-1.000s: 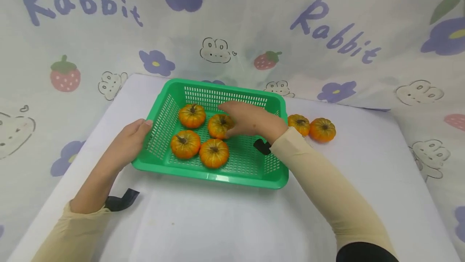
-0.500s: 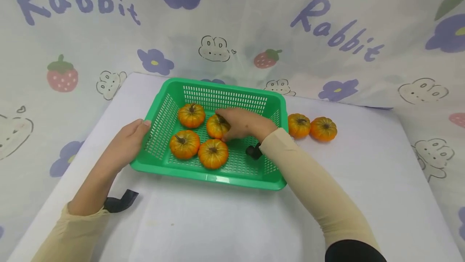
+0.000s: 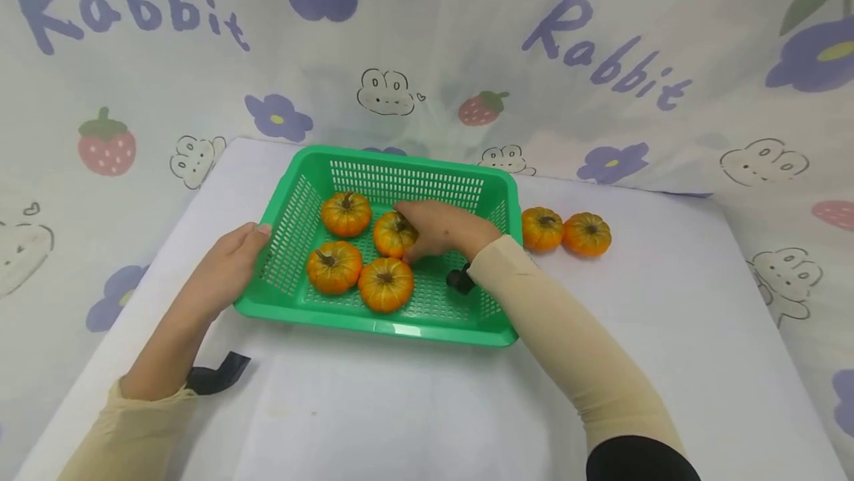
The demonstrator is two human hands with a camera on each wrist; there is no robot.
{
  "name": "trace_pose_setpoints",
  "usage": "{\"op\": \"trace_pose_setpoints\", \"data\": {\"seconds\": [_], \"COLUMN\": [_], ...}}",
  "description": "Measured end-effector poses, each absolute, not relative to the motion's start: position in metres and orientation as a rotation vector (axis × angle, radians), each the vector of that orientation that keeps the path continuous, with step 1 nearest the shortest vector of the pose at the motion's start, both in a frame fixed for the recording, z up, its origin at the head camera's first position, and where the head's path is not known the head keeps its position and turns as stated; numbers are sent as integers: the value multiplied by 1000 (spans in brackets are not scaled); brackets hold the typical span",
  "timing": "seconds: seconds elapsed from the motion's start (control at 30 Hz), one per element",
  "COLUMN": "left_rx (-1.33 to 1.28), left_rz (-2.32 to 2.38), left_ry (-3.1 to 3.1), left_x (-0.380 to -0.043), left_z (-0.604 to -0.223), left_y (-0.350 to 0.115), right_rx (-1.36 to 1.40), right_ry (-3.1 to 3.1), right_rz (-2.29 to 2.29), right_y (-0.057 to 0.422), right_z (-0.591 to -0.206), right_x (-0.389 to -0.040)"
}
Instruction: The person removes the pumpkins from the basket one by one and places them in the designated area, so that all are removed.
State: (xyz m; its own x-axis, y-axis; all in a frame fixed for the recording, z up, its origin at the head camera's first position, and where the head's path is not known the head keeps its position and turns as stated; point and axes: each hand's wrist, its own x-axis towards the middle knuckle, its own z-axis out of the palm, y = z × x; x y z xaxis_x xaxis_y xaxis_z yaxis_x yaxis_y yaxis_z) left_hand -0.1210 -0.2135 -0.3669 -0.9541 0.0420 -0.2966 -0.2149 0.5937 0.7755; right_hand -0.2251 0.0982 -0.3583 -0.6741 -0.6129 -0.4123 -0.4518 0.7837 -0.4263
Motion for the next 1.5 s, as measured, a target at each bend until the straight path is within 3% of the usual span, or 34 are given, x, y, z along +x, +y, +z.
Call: {"op": "trace_pose_setpoints", "data": {"seconds": [1.5], "left_rx": [-143], "left_rz": [1270], "left_ry": [2574], "left_x": [-123], "left_z": [-372], "left_y": [-210], "right_rx": [-772], "right_ry": [2437], "right_rz": [-424], "right_y": [104], "right_z": [-360], "right_x": [-226]}}
